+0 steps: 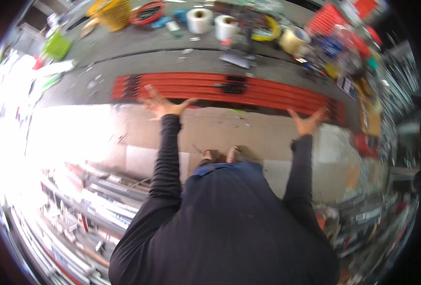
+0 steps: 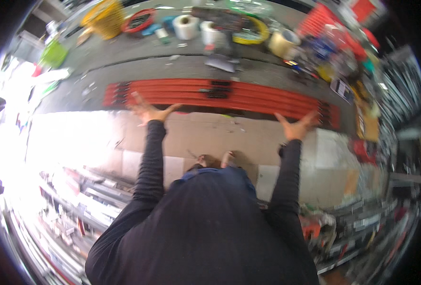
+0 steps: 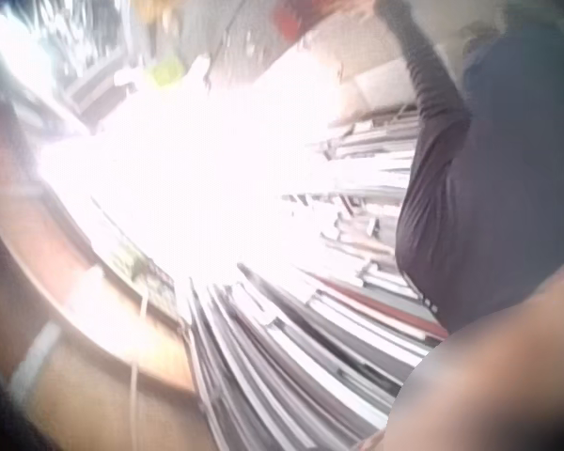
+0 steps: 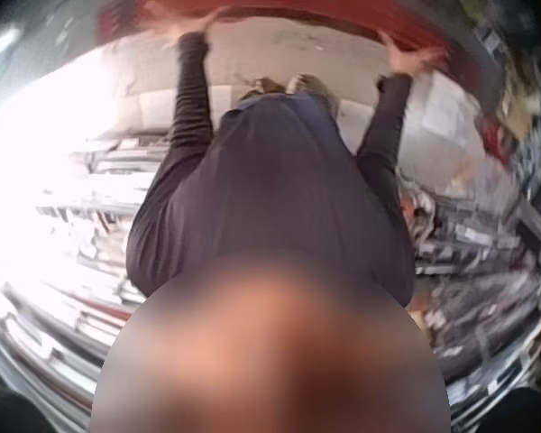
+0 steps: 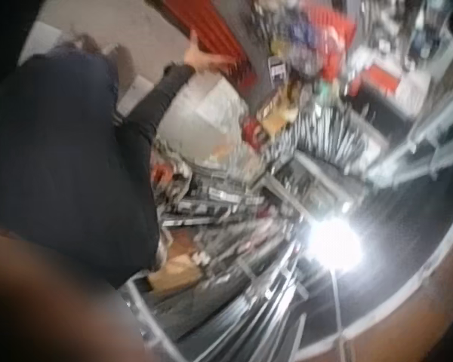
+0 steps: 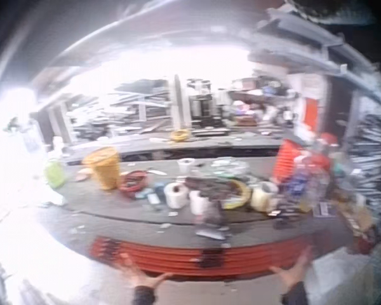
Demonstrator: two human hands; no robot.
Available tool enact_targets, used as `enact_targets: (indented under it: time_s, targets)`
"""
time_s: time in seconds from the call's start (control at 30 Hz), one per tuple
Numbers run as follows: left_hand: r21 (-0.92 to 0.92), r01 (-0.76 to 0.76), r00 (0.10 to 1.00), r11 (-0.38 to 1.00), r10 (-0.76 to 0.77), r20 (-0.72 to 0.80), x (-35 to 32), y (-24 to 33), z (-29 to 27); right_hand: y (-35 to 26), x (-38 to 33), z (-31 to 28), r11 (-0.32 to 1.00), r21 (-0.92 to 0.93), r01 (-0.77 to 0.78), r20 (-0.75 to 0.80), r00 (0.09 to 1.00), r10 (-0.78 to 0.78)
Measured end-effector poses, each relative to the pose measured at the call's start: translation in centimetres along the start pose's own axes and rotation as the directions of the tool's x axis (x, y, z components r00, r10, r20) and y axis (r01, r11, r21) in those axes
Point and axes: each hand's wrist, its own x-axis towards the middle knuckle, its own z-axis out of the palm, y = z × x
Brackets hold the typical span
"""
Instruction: The person aligns red metal bars on a workbench and uses a cordless drill to fasten black brackets with screws. They repeatedly pick up screws, position brackets, and drive screws into the bars.
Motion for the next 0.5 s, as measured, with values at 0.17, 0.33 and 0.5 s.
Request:
enact_targets:
  time_s: [0.17,0.33,0.5]
  targets:
    - [-0.054,0.023,0.998,0.998,-0.020,0.057,0.2,0.6,-1.4,-0.1,0.8,-0.1,0.989,-0.103,-0.104,0.084,0.990,0.113]
    - [-0.048,0.024,0.996,0.999,-0.019,0.084,0.6,1.0,-1.8,0.2,0.6,0.0,0.990,-0.100,-0.103,0.065,0.992,0.110]
    - [-0.033,0.052,0.994,0.998,-0.049,0.096,1.4,1.4,-2.2,0.4,0.7,0.1,0.992,-0.097,-0.076,0.043,0.996,0.080]
